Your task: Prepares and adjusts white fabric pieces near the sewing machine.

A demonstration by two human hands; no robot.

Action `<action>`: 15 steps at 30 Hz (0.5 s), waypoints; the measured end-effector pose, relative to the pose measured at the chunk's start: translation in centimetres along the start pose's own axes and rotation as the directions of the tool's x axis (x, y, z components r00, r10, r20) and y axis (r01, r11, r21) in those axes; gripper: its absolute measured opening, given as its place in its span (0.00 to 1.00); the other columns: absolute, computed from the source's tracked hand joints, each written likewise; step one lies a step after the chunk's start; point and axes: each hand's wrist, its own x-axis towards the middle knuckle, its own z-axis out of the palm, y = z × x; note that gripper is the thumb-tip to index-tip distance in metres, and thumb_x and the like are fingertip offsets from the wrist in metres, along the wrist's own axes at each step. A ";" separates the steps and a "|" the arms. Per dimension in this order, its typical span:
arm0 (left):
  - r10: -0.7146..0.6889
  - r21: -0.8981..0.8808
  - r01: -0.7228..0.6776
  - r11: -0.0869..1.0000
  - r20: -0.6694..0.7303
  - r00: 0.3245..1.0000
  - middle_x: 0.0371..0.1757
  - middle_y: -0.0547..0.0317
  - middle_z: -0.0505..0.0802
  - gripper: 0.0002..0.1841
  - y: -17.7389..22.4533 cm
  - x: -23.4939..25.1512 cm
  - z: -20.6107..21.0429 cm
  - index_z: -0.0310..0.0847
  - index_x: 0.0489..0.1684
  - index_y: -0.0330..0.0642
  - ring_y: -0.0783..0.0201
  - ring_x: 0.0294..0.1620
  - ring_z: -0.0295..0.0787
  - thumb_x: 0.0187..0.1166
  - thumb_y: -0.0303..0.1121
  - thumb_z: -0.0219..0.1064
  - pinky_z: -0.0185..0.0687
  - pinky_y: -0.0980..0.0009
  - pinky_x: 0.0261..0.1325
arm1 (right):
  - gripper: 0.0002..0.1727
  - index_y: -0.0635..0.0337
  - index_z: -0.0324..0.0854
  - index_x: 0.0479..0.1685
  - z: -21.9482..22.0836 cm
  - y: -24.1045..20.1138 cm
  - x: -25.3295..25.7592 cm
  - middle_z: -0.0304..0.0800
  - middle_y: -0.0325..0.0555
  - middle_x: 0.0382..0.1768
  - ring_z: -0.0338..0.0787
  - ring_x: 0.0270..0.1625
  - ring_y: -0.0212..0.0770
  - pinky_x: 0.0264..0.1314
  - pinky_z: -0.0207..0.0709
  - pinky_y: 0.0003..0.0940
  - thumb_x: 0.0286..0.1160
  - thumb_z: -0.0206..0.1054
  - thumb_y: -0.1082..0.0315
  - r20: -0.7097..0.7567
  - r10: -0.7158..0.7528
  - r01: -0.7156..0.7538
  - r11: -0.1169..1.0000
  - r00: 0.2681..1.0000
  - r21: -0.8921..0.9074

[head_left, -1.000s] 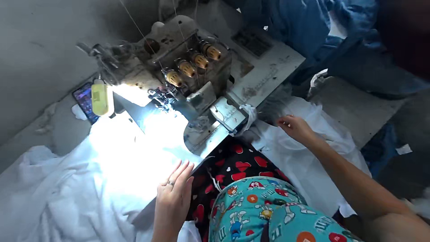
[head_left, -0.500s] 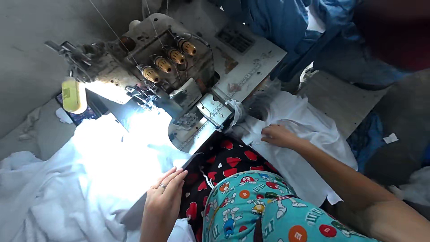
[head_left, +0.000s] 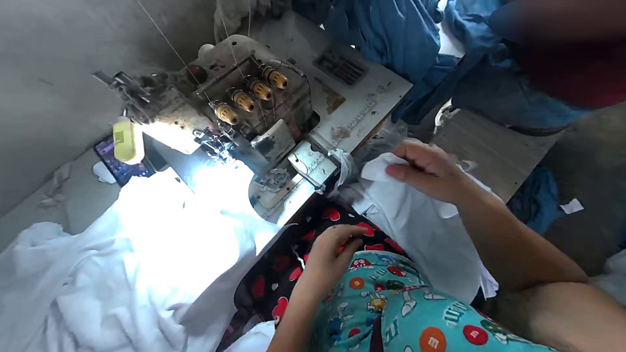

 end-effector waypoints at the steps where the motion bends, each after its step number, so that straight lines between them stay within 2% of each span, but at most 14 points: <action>1: -0.015 0.000 0.015 1.000 0.051 0.999 0.61 0.47 0.93 0.16 -0.4 1.0 0.8 0.86 0.65 0.33 0.59 0.63 0.90 0.81 0.27 0.66 0.83 0.61 0.70 | 0.09 0.60 0.80 0.38 0.1 -0.6 0.5 0.79 0.29 0.25 0.76 0.25 0.15 0.28 0.73 0.10 0.82 0.64 0.64 0.005 -0.049 0.048 0.997 0.999 0.064; 4: 0.018 0.066 -0.023 0.998 0.069 0.997 0.75 0.36 0.83 0.29 -1.4 3.9 2.7 0.72 0.78 0.26 0.44 0.76 0.80 0.78 0.29 0.70 0.72 0.48 0.80 | 0.06 0.55 0.78 0.40 -0.7 -2.4 1.7 0.79 0.25 0.26 0.75 0.24 0.13 0.25 0.71 0.08 0.82 0.64 0.64 0.028 -0.150 0.140 0.962 0.988 0.235; 6: 0.061 0.032 -0.063 0.998 0.067 0.996 0.79 0.34 0.79 0.36 -0.5 5.6 3.3 0.67 0.82 0.25 0.41 0.80 0.76 0.75 0.34 0.74 0.68 0.45 0.82 | 0.05 0.53 0.78 0.42 -1.5 -3.9 2.3 0.78 0.23 0.26 0.75 0.24 0.12 0.24 0.71 0.06 0.84 0.64 0.63 0.029 -0.220 0.198 0.922 0.975 0.332; 7: 0.075 -0.011 -0.075 0.997 0.078 0.994 0.78 0.34 0.80 0.38 0.3 6.3 3.7 0.68 0.81 0.24 0.42 0.79 0.76 0.72 0.36 0.76 0.68 0.44 0.82 | 0.05 0.52 0.78 0.44 -1.7 -4.6 2.6 0.80 0.23 0.28 0.76 0.25 0.11 0.26 0.72 0.06 0.85 0.64 0.63 0.020 -0.254 0.228 0.898 0.967 0.376; 9: 0.075 -0.088 -0.065 0.994 0.121 0.990 0.70 0.36 0.86 0.38 2.1 7.3 4.8 0.74 0.74 0.25 0.45 0.73 0.83 0.66 0.39 0.81 0.75 0.47 0.76 | 0.04 0.51 0.79 0.48 -1.6 -6.0 3.4 0.83 0.22 0.33 0.80 0.30 0.12 0.31 0.75 0.07 0.87 0.62 0.62 -0.017 -0.306 0.276 0.829 0.952 0.486; 11: 0.021 -0.167 0.011 0.986 0.190 0.982 0.60 0.37 0.90 0.36 3.4 7.7 6.2 0.75 0.68 0.24 0.50 0.64 0.88 0.64 0.39 0.83 0.83 0.53 0.67 | 0.04 0.51 0.78 0.50 -0.9 -7.6 4.3 0.83 0.23 0.33 0.77 0.27 0.12 0.26 0.72 0.07 0.89 0.59 0.63 -0.104 -0.316 0.317 0.758 0.943 0.570; 13: 0.015 -0.244 0.039 0.969 0.214 0.977 0.55 0.37 0.91 0.27 3.4 7.4 7.4 0.77 0.64 0.21 0.54 0.58 0.91 0.73 0.33 0.76 0.85 0.58 0.63 | 0.04 0.50 0.76 0.50 0.2 -9.2 5.2 0.81 0.24 0.30 0.74 0.23 0.13 0.21 0.68 0.07 0.90 0.57 0.63 -0.212 -0.283 0.352 0.699 0.935 0.623; 15: -0.008 -0.331 0.063 0.942 0.164 0.986 0.50 0.42 0.93 0.15 2.9 6.8 7.2 0.81 0.59 0.20 0.65 0.51 0.91 0.83 0.26 0.63 0.85 0.67 0.60 | 0.05 0.45 0.76 0.52 0.9 -10.2 5.9 0.81 0.22 0.30 0.74 0.24 0.13 0.23 0.68 0.07 0.92 0.55 0.61 -0.321 -0.268 0.416 0.666 0.908 0.620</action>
